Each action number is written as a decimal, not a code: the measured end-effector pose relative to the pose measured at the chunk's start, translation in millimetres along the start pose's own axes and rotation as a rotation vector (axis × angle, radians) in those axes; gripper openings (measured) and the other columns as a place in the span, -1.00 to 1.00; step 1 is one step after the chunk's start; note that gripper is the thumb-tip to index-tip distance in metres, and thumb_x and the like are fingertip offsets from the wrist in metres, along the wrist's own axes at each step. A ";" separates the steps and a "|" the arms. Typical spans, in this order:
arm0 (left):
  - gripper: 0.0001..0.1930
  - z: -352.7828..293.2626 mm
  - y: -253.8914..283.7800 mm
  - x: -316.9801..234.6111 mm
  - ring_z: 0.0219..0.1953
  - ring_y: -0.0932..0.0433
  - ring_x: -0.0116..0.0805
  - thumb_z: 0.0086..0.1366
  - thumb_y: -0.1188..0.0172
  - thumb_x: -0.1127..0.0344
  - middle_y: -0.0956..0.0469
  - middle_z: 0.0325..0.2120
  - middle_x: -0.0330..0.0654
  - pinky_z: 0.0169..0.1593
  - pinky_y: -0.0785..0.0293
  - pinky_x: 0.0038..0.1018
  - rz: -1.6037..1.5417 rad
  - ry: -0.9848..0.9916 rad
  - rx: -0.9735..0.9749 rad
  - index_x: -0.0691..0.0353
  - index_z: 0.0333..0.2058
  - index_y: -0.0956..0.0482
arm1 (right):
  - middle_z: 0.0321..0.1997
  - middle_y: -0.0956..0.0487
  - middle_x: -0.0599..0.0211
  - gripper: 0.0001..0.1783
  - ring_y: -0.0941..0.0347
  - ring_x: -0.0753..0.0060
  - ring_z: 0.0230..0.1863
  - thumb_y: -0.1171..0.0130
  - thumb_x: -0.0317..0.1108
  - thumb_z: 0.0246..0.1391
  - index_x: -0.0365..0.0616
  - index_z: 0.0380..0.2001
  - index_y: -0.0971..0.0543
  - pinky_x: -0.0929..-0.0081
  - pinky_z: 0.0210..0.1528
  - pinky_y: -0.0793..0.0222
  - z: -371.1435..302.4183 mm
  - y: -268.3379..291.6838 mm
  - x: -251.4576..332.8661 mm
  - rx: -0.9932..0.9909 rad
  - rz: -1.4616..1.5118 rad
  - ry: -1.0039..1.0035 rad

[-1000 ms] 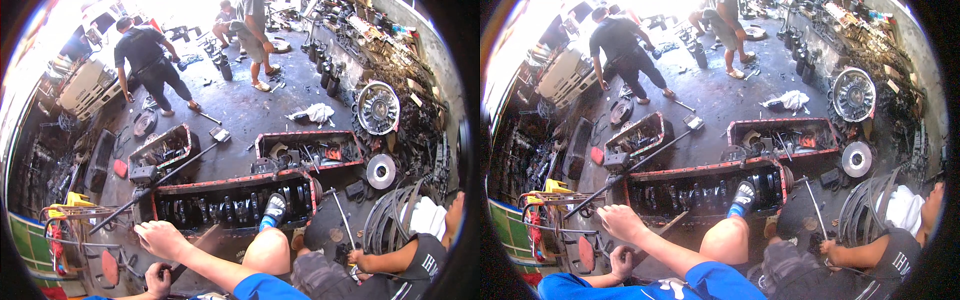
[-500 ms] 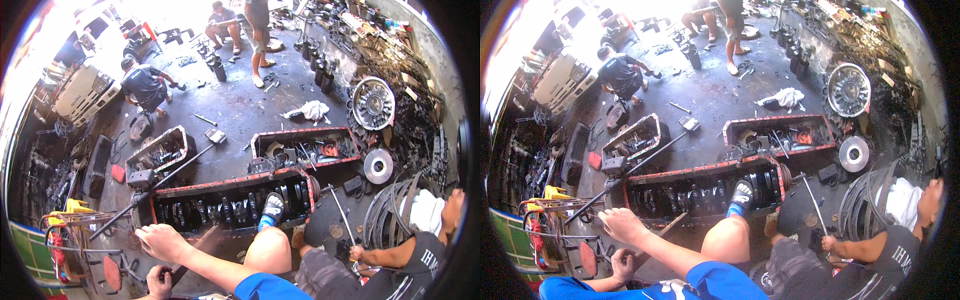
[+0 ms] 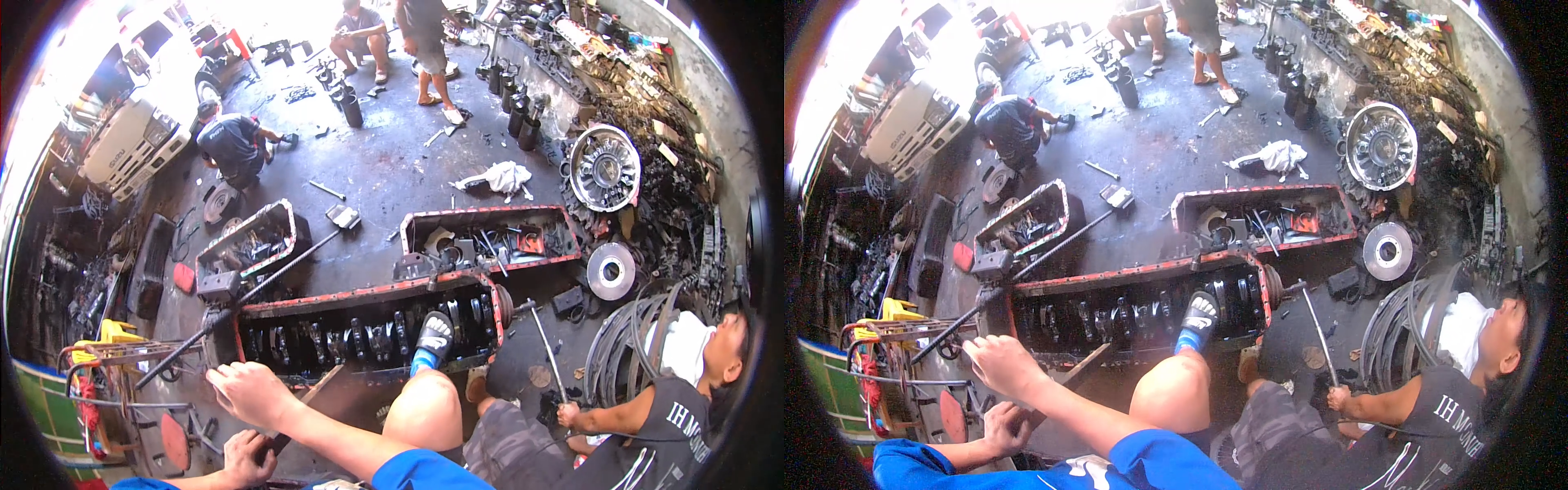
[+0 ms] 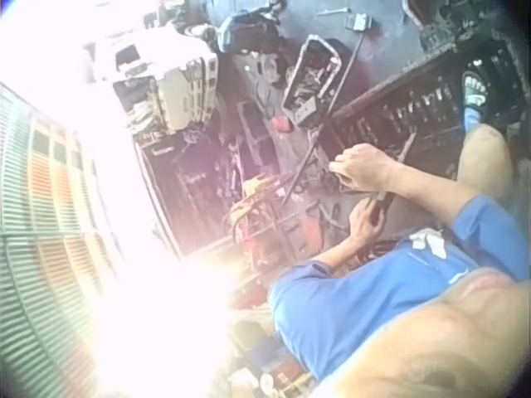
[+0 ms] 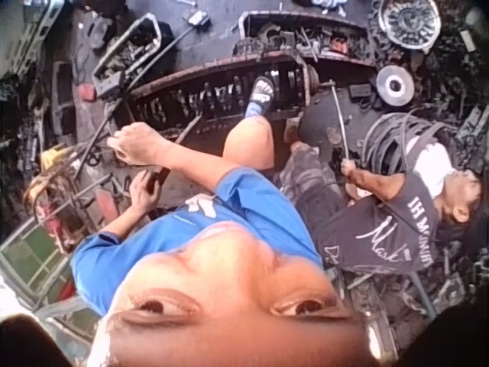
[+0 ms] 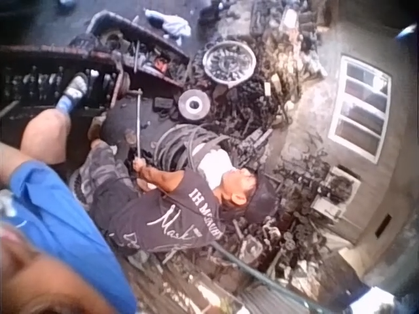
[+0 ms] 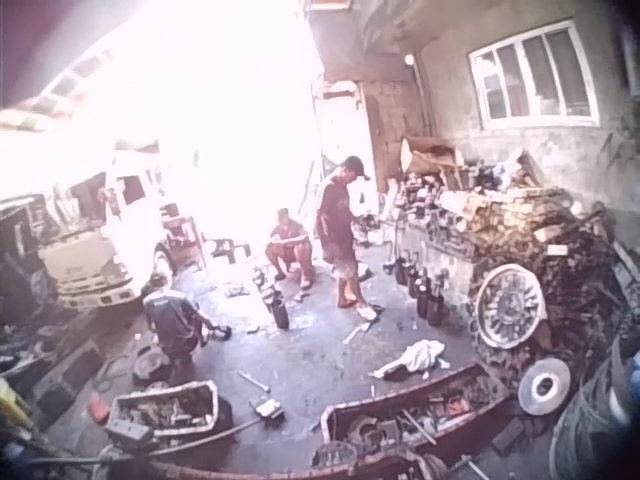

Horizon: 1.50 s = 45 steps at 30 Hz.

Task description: Inspecting and manipulating engine block internals using a wooden lever.

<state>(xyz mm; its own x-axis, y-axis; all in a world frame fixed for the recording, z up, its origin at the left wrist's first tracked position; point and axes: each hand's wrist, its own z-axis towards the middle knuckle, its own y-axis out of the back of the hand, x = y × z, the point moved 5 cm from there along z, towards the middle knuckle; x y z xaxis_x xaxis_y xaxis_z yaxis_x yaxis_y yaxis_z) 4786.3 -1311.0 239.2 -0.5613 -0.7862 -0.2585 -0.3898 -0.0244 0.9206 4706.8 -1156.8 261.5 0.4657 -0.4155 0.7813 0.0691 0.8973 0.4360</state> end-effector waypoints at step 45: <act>-0.80 -16.1 -3.0 4.8 -0.26 -0.58 -0.15 0.35 -0.15 0.41 -0.61 -0.29 0.03 -0.17 -0.52 -0.34 -0.278 0.071 -0.149 0.39 -0.12 -0.57 | -0.48 -0.61 0.20 -0.85 -0.62 0.08 -0.34 -0.22 -0.30 0.00 -0.15 -0.45 -0.54 0.21 -0.25 -0.49 12.1 -8.1 -7.1 -0.092 0.025 -0.051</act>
<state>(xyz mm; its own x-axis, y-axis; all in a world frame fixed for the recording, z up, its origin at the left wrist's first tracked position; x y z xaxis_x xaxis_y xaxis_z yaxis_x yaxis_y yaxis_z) 4796.5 -1324.6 239.9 -0.3936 -0.7778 -0.4900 -0.4072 -0.3303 0.8515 4692.2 -1162.9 257.8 0.4226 -0.3981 0.8142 0.1403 0.9163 0.3752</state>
